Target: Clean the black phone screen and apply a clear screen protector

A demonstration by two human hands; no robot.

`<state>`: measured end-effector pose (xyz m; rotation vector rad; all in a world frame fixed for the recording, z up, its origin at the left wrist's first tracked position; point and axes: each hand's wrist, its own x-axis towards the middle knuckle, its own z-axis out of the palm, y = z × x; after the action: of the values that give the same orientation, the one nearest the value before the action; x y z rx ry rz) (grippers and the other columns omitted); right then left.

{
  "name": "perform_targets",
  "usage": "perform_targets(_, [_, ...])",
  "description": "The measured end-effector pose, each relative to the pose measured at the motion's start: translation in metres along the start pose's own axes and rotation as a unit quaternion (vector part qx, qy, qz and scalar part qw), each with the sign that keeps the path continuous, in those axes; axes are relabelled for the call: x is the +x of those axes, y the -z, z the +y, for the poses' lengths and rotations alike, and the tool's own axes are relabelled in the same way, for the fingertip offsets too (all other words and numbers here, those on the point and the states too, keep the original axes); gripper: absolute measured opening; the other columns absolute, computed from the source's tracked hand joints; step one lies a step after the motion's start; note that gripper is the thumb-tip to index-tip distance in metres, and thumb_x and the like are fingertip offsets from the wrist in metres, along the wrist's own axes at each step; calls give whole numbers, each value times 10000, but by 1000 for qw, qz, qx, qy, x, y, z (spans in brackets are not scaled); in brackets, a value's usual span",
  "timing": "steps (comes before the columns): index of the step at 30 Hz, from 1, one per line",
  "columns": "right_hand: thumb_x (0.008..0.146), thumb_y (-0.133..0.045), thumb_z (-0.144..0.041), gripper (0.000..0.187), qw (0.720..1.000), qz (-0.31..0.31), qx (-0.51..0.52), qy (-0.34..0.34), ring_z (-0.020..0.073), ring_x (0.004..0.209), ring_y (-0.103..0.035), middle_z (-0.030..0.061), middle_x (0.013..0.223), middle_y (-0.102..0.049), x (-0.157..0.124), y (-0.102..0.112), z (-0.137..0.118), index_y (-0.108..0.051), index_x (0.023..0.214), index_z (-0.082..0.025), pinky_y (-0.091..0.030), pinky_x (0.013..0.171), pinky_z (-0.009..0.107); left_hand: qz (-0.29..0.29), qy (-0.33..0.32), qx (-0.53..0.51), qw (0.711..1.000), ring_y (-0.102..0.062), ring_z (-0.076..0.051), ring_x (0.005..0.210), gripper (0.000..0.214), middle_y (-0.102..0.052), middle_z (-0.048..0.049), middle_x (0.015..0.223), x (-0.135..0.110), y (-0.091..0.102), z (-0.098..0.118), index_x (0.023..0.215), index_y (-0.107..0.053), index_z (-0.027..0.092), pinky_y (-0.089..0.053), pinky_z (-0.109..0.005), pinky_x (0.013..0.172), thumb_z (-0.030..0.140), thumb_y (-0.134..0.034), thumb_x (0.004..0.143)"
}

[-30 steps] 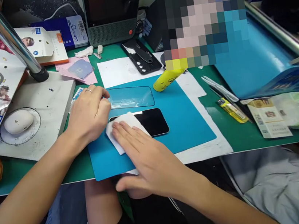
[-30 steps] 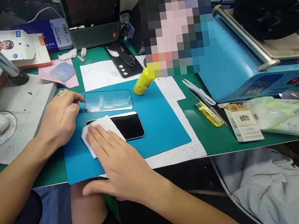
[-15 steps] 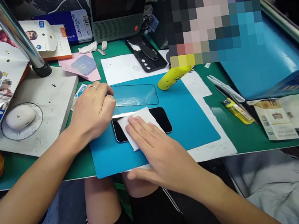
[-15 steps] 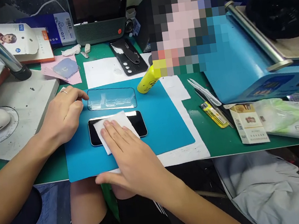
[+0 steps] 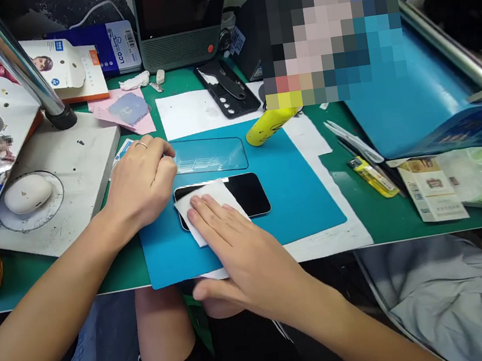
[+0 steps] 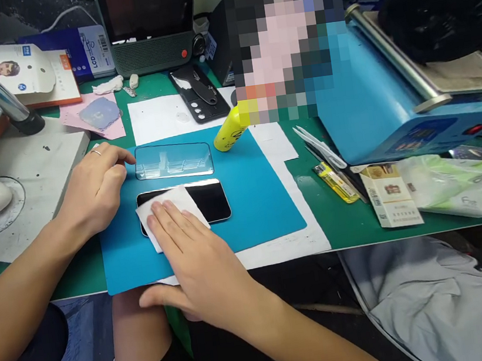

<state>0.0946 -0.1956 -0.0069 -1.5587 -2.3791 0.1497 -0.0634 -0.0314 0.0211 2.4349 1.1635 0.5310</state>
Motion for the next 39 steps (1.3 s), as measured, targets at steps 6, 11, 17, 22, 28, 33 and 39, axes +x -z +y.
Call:
perform_targets(6, [1052,-405,-677,873,1000,5,-3,-8,351,1575,-406,223,1677,-389,2,-4,-7,-478,1572,21,-457,1245,519,4,-4,-6,1000,-641,-313,1040,375,-712,-136,1106,0,-2,-1,985,-654,188,-496,-487,947,305,-302,939])
perform_targets(11, [1059,-424,-649,840,1000,2,-20,4,355,1556,-440,224,1662,-422,3,-6,-5,-496,1559,22,-486,1223,505,0,-3,-8,1000,-640,-314,1045,393,-712,-140,1110,0,-1,-1,1005,-658,182,-496,-484,941,306,-291,937])
perform_targets(17, [1033,-464,-664,860,1000,-8,-10,5,357,1582,-394,217,1687,-395,-11,-4,3,-459,1594,-13,-470,1236,529,-1,6,-5,1000,-634,-314,1050,410,-705,-143,1116,0,0,1,1012,-655,173,-491,-480,949,316,-278,934])
perform_targets(22, [1026,-421,-699,910,999,-33,21,-5,345,1607,-348,208,1710,-353,-1,-2,13,-400,1626,-15,-435,1258,564,-1,-1,6,1000,-634,-314,1048,400,-702,-133,1091,0,-1,0,1001,-654,179,-501,-484,959,313,-282,945])
perform_targets(28, [1033,-393,-717,918,1000,-20,0,-11,331,1612,-345,192,1716,-344,-9,0,14,-403,1623,-15,-458,1242,540,-9,2,21,1000,-630,-321,1043,392,-686,-137,1055,0,-1,-1,982,-642,191,-507,-498,933,320,-274,943])
perform_targets(33, [1004,-371,-772,1008,999,-40,14,-26,344,1629,-298,225,1728,-295,3,0,17,-360,1638,12,-380,1289,562,-18,8,25,1000,-629,-333,1029,357,-675,-137,1039,0,1,3,1003,-612,195,-491,-510,905,358,-312,902])
perform_targets(39, [1028,-457,-703,951,998,-56,24,-33,322,1661,-199,211,1756,-231,-6,0,16,-296,1673,-22,-349,1307,556,-19,16,20,999,-625,-328,1007,281,-679,-135,1040,2,4,4,966,-552,214,-483,-500,873,346,-315,892])
